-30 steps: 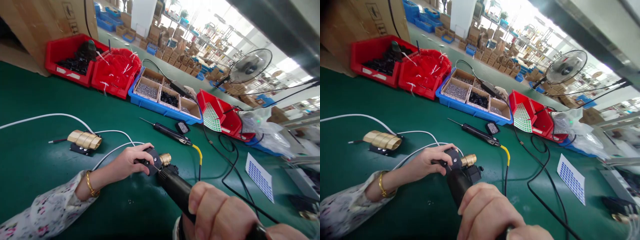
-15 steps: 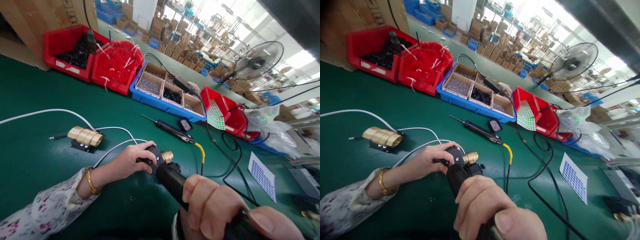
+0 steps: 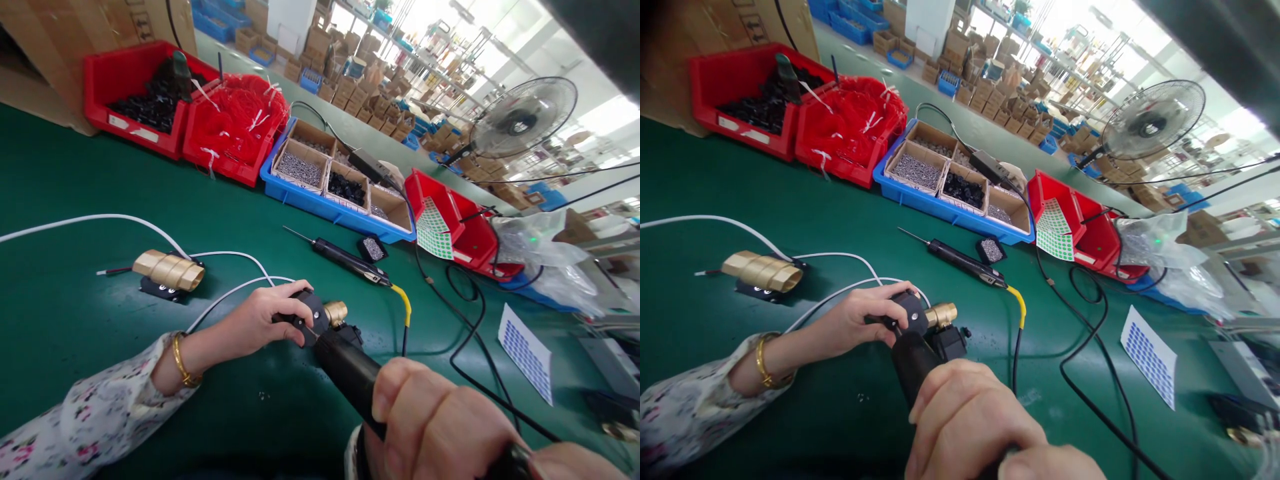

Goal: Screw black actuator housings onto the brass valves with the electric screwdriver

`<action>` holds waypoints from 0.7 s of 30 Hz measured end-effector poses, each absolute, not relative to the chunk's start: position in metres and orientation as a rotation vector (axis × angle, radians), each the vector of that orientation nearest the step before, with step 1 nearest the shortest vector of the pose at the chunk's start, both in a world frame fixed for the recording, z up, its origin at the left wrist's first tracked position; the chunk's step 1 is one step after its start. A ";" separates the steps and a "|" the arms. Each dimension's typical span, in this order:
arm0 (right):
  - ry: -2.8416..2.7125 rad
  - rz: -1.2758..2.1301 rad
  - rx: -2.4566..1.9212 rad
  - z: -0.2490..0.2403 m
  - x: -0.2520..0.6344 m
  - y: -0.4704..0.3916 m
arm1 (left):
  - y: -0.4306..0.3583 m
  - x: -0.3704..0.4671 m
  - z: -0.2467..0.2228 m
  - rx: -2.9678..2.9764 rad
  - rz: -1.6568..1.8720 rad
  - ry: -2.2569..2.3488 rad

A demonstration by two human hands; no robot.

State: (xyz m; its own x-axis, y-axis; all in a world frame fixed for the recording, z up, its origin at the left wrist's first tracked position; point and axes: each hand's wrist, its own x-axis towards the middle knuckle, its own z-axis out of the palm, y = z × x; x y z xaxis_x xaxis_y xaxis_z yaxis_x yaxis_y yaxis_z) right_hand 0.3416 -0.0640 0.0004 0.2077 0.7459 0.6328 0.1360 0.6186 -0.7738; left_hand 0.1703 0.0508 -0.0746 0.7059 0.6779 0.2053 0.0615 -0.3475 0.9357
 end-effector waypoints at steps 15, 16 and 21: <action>-1.518 0.765 -0.817 0.031 0.338 -0.053 | 0.047 0.170 -0.072 1.876 0.676 0.546; -1.477 0.735 -0.812 0.031 0.335 -0.053 | 0.047 0.169 -0.071 1.906 0.664 0.544; -1.317 0.634 -0.793 0.016 0.340 -0.074 | 0.041 0.159 -0.068 2.437 0.462 0.409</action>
State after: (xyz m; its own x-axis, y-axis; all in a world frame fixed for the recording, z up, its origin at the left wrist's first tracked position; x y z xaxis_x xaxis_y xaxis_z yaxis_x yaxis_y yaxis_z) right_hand 0.3400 -0.0739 0.0164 0.1566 0.7918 0.5904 0.0327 0.5933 -0.8043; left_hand 0.1588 0.0413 -0.0682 0.8911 0.3933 0.2266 0.1777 -0.7616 0.6232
